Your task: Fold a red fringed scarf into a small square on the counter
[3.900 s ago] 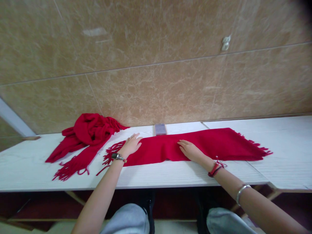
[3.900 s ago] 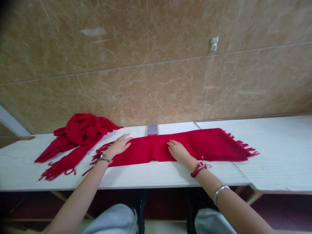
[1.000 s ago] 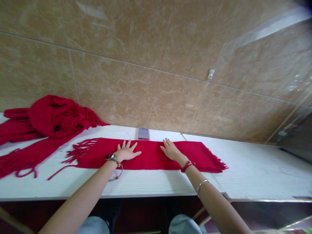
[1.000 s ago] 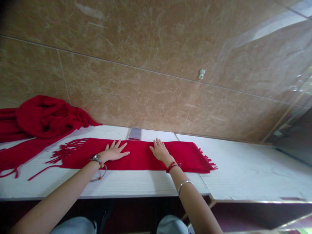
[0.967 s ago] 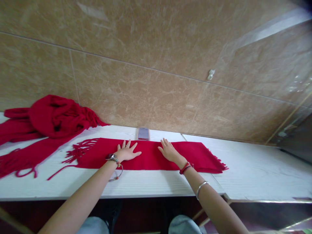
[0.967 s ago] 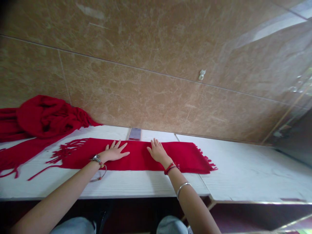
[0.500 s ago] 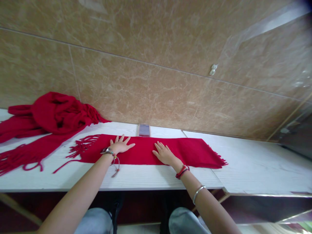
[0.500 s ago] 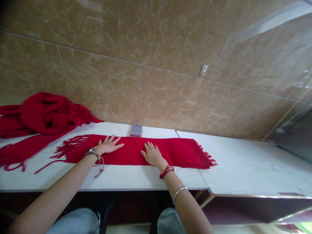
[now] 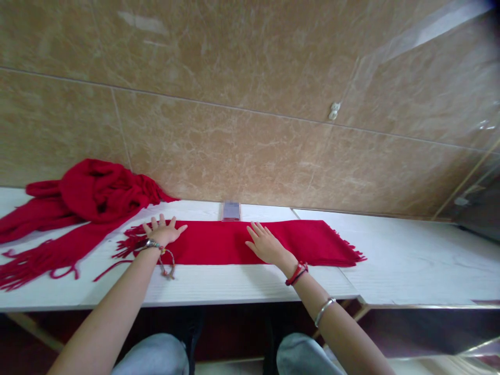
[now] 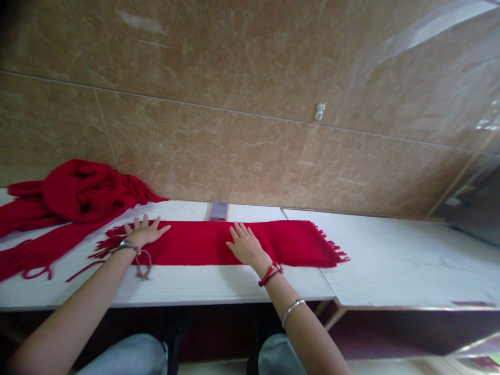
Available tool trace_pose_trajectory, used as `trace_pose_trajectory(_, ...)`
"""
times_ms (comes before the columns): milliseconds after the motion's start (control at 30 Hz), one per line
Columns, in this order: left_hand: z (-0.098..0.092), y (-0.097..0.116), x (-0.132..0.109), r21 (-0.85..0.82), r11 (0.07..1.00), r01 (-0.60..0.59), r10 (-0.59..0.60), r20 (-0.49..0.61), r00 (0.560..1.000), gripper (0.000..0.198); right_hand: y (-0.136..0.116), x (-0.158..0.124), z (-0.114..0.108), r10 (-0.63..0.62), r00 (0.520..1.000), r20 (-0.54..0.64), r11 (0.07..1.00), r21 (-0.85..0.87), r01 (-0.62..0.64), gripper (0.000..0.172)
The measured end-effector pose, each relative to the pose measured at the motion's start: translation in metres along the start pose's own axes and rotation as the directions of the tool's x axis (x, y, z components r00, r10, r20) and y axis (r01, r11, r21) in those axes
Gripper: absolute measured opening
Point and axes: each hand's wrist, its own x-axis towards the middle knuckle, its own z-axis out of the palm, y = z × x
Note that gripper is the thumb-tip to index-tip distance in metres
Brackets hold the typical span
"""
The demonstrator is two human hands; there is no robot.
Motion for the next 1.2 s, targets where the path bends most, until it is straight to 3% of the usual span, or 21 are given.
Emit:
trace_pose_trajectory(167,0.01,0.042,-0.012,-0.013,0.969,-0.248,0.248,-0.037,0.968,0.073,-0.047,0.011,-0.003,-0.103,0.995,-0.01,0.986,0.131,0.103,0.056)
trace_pose_trajectory(333,0.028,0.058,-0.018,-0.002,0.917,-0.399,0.399,-0.024,0.917,0.067,-0.057,0.009,0.007,-0.062,0.991,0.12,0.986,0.164,0.042,0.056)
trace_pose_trajectory(467,0.027,0.042,-0.009,0.033,0.928,-0.371,0.37,0.041,0.928,0.065,-0.041,-0.002,0.008,-0.063,0.987,0.151,0.992,0.122,0.045,0.049)
trace_pose_trajectory(667,0.014,0.0,0.006,0.004,0.978,-0.21,0.21,0.015,0.978,0.067,0.011,-0.024,0.009,0.006,0.98,0.199,1.0,0.029,-0.012,0.041)
trace_pose_trajectory(800,0.008,-0.023,0.009,-0.002,0.986,-0.166,0.166,-0.024,0.986,0.066,0.046,-0.033,0.009,0.115,0.963,0.245,0.993,-0.039,-0.108,0.043)
trace_pose_trajectory(867,0.005,-0.022,0.006,0.007,0.988,-0.152,0.153,-0.046,0.987,0.066,0.052,-0.033,0.006,0.214,0.948,0.234,0.976,-0.092,-0.197,0.046)
trace_pose_trajectory(967,0.0,-0.001,-0.006,0.041,0.982,-0.185,0.189,-0.103,0.977,0.068,0.04,-0.024,0.001,0.271,0.946,0.178,0.961,-0.099,-0.256,0.052)
trace_pose_trajectory(1067,0.003,0.037,-0.034,0.108,0.921,-0.373,0.387,-0.169,0.906,0.063,0.018,-0.009,-0.001,0.196,0.97,0.141,0.98,-0.002,-0.198,0.053)
trace_pose_trajectory(1133,0.009,0.06,-0.056,0.081,0.831,-0.55,0.556,-0.112,0.824,0.063,0.007,0.001,0.001,0.161,0.979,0.129,0.985,0.047,-0.168,0.052)
trace_pose_trajectory(1200,0.017,0.073,-0.072,0.035,0.738,-0.673,0.673,0.029,0.739,0.065,0.003,0.006,0.005,0.144,0.979,0.142,0.985,0.071,-0.155,0.049)
